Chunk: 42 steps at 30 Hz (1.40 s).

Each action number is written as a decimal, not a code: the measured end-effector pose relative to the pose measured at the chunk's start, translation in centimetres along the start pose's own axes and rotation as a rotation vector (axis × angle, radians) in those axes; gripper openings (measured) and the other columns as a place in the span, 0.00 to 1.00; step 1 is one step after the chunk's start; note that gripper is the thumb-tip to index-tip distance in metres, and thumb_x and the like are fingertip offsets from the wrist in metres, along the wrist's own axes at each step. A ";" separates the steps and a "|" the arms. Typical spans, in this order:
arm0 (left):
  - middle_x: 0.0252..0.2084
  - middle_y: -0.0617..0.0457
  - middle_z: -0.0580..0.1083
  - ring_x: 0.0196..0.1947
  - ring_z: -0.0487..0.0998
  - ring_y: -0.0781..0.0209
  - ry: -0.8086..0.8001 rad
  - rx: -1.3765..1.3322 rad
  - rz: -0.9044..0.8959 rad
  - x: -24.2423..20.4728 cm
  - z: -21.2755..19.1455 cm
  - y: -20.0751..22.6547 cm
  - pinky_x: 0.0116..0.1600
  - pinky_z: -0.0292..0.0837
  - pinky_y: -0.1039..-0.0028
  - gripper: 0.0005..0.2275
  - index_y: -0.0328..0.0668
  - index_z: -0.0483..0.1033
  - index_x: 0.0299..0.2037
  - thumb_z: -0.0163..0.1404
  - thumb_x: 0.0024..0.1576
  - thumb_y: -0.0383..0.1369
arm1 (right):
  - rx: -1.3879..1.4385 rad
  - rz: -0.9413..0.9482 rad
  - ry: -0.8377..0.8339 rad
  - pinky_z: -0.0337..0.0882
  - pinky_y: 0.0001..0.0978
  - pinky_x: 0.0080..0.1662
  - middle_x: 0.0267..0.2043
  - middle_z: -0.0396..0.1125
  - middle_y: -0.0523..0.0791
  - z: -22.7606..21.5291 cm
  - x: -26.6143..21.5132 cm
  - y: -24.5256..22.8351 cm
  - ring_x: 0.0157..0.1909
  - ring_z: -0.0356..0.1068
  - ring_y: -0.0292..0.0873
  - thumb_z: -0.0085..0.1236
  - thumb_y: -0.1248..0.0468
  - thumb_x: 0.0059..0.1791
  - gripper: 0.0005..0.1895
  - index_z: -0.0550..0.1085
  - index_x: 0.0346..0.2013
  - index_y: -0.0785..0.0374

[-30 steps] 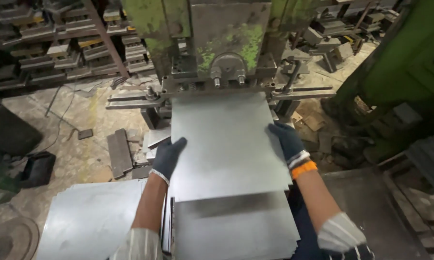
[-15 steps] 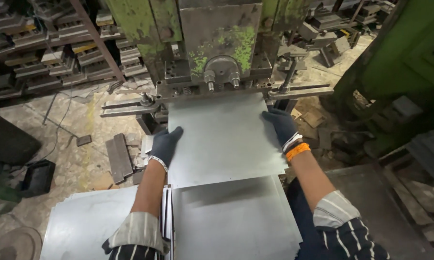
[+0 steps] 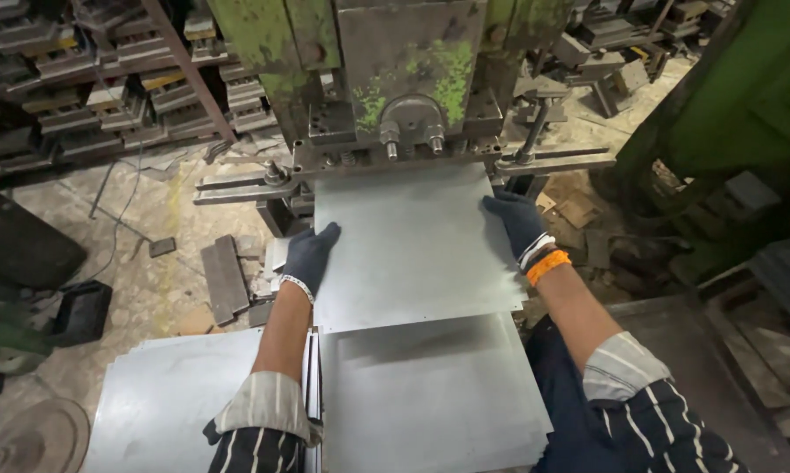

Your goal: The recorder is feeding metal sheets into an industrial stamping press to punch holes or slots into them.

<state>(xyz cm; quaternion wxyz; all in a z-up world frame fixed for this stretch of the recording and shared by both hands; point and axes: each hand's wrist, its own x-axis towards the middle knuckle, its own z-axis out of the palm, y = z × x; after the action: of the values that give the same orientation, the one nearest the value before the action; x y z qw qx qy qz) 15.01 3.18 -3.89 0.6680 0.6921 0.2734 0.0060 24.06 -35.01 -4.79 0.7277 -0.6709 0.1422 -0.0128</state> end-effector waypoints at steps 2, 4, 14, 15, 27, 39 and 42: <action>0.51 0.46 0.79 0.55 0.78 0.51 -0.012 0.089 -0.010 0.9 -0.2 -0.6 0.63 0.70 0.61 0.27 0.46 0.79 0.55 0.65 0.50 0.50 | 0.030 0.012 0.017 0.75 0.34 0.47 0.41 0.75 0.49 0.1 -0.5 -0.5 0.41 0.77 0.46 0.77 0.65 0.37 0.21 0.81 0.43 0.56; 0.51 0.44 0.79 0.55 0.78 0.49 -0.009 0.044 0.001 1.3 0.2 -0.9 0.63 0.70 0.60 0.26 0.43 0.78 0.55 0.66 0.50 0.48 | 0.035 0.018 0.020 0.76 0.33 0.46 0.40 0.76 0.48 0.3 0.0 -0.1 0.40 0.77 0.45 0.77 0.65 0.36 0.21 0.81 0.43 0.56; 0.53 0.39 0.77 0.57 0.77 0.47 -0.029 -0.035 0.033 0.2 -0.4 -0.3 0.64 0.69 0.57 0.28 0.37 0.75 0.58 0.67 0.51 0.45 | 0.081 0.000 -0.011 0.77 0.35 0.44 0.37 0.76 0.50 -0.7 2.6 1.6 0.38 0.78 0.48 0.75 0.68 0.37 0.18 0.82 0.41 0.57; 0.53 0.39 0.77 0.57 0.77 0.47 -0.031 -0.036 0.035 0.8 -0.5 -0.7 0.64 0.69 0.57 0.28 0.37 0.75 0.58 0.67 0.51 0.45 | 0.082 -0.003 -0.010 0.77 0.35 0.44 0.37 0.76 0.50 -0.5 1.8 0.9 0.38 0.78 0.48 0.75 0.68 0.37 0.18 0.82 0.41 0.57; 0.56 0.43 0.76 0.59 0.75 0.49 -0.040 0.026 0.095 -1.3 -0.2 -0.1 0.66 0.68 0.58 0.28 0.41 0.75 0.60 0.65 0.53 0.46 | 0.104 -0.033 -0.124 0.76 0.36 0.51 0.44 0.75 0.45 0.4 0.0 0.4 0.44 0.77 0.43 0.72 0.66 0.41 0.22 0.79 0.50 0.57; 0.56 0.41 0.75 0.54 0.78 0.47 -0.132 -0.264 -0.047 -13.7 -2.7 -9.3 0.59 0.73 0.58 0.32 0.42 0.67 0.68 0.63 0.52 0.33 | 0.050 -0.026 -0.153 0.67 0.44 0.64 0.63 0.67 0.50 -3.4 -14.5 4.3 0.65 0.66 0.50 0.70 0.70 0.40 0.36 0.70 0.63 0.60; 0.59 0.42 0.74 0.59 0.76 0.48 -0.025 0.003 -0.019 -18.8 -1.7 -6.0 0.63 0.71 0.56 0.32 0.46 0.67 0.67 0.64 0.51 0.40 | -0.235 -0.118 -0.174 0.60 0.51 0.69 0.67 0.63 0.53 -4.8 -13.5 7.7 0.70 0.58 0.54 0.74 0.62 0.41 0.39 0.68 0.66 0.60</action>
<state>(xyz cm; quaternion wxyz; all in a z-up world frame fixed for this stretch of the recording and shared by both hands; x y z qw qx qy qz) -3.83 -2.82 -2.53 0.6705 0.6905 0.2713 -0.0093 8.70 -36.04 -10.06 0.6516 -0.7573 0.0397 0.0194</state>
